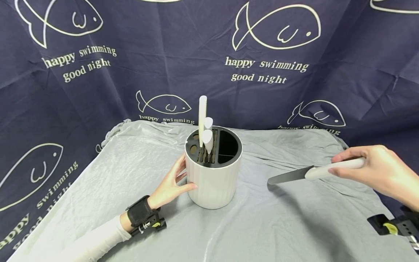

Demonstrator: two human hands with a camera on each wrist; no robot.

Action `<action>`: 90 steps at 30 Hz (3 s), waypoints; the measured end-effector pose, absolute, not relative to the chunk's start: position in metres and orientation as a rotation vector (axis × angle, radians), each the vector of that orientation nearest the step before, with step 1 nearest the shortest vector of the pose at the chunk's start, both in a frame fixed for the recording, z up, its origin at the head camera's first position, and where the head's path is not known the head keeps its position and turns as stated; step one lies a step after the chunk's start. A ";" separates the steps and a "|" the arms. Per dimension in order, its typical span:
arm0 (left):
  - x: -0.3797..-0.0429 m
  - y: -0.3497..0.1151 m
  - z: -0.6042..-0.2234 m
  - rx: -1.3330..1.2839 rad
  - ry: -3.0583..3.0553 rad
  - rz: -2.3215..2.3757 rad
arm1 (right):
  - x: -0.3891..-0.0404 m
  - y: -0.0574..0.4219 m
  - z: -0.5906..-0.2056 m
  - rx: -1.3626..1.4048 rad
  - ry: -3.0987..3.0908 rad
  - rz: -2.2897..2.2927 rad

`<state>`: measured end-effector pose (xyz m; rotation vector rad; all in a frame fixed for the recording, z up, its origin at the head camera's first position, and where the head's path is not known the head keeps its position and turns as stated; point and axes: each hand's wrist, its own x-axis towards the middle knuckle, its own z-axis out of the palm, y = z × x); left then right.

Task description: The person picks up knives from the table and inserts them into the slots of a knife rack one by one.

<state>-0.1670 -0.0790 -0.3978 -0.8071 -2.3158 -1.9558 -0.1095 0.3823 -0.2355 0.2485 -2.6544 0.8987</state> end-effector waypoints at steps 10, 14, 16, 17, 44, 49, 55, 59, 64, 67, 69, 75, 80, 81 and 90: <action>-0.166 -0.079 -0.397 -0.796 -2.321 -1.944 | -0.106 0.367 -0.230 0.230 -2.735 0.809; -0.166 -0.079 -0.397 -0.798 -2.311 -1.954 | -0.106 0.365 -0.230 0.228 -2.754 0.791; -0.166 -0.079 -0.397 -0.793 -2.310 -1.955 | -0.106 0.364 -0.230 0.234 -2.754 0.782; -0.166 -0.079 -0.397 -0.792 -2.308 -1.953 | -0.106 0.363 -0.229 0.240 -2.750 0.783; -0.133 -0.085 -0.325 -1.020 -2.014 -1.779 | -0.107 0.355 -0.227 0.329 -2.757 0.805; -0.124 -0.075 -0.316 -1.135 -1.961 -1.769 | -0.105 0.348 -0.222 0.374 -2.738 0.839; -0.113 -0.061 -0.309 -1.268 -1.894 -1.781 | -0.104 0.343 -0.219 0.415 -2.730 0.862; -0.107 -0.052 -0.305 -1.354 -1.883 -1.722 | -0.102 0.342 -0.219 0.412 -2.766 0.844; -0.105 -0.040 -0.304 -1.445 -1.901 -1.591 | -0.101 0.340 -0.218 0.401 -2.790 0.827; -0.106 -0.032 -0.305 -1.469 -1.920 -1.525 | -0.100 0.340 -0.217 0.413 -2.784 0.841; -0.108 -0.026 -0.305 -1.478 -1.936 -1.493 | -0.100 0.339 -0.217 0.425 -2.777 0.834; -0.112 -0.007 -0.305 -1.507 -1.982 -1.502 | -0.099 0.337 -0.218 0.472 -2.792 0.807; -0.115 0.011 -0.300 -1.530 -2.014 -1.514 | -0.101 0.337 -0.219 0.527 -2.780 0.807; -0.116 0.015 -0.300 -1.534 -2.022 -1.505 | -0.101 0.336 -0.219 0.530 -2.781 0.808; -0.120 0.038 -0.297 -1.587 -2.089 -1.471 | -0.101 0.332 -0.219 0.551 -2.794 0.780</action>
